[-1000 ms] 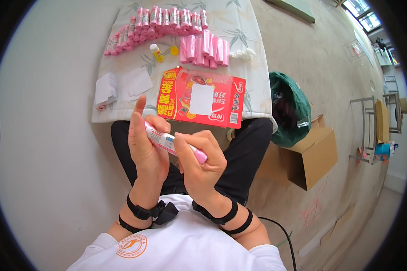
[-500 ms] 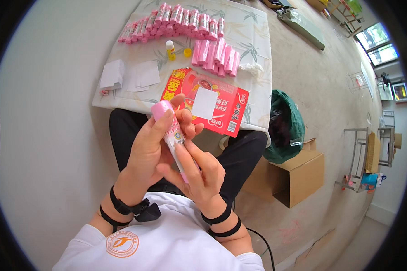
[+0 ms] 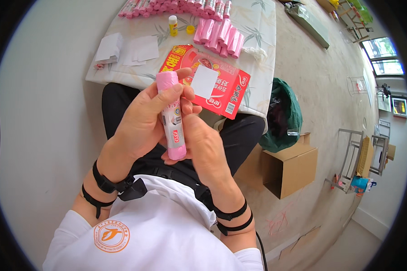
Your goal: The recorder applies paper labels to pink tubes using a glue stick and organizes them on the table.
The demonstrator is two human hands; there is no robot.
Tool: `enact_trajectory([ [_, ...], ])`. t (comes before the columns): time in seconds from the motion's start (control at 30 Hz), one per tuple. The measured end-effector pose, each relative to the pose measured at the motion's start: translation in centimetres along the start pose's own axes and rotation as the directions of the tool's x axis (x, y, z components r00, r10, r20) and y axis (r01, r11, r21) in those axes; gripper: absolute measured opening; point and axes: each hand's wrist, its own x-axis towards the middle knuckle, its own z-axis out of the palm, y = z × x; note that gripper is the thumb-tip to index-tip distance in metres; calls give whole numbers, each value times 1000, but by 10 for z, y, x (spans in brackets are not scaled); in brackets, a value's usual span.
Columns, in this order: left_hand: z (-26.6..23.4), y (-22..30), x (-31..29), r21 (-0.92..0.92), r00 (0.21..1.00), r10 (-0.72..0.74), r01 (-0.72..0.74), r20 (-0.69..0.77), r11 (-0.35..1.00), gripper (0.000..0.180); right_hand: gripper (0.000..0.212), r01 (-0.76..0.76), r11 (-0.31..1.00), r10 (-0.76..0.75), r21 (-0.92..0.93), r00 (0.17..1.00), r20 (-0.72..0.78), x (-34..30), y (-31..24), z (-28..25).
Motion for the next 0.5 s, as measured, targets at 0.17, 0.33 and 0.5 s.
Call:
enact_trajectory([
  [0.17,-4,-9,0,95,995,86,-80,-57,992,47,35,157,940,-202,-303,972,-123,-4,15,26],
  [0.33,-9,-8,-5,169,994,-1,19,-109,985,60,40,188,877,-282,-442,946,-157,-7,32,37],
  [0.5,-16,1,-5,72,994,-112,113,-11,991,70,40,181,874,-283,-451,944,-168,-8,38,38],
])
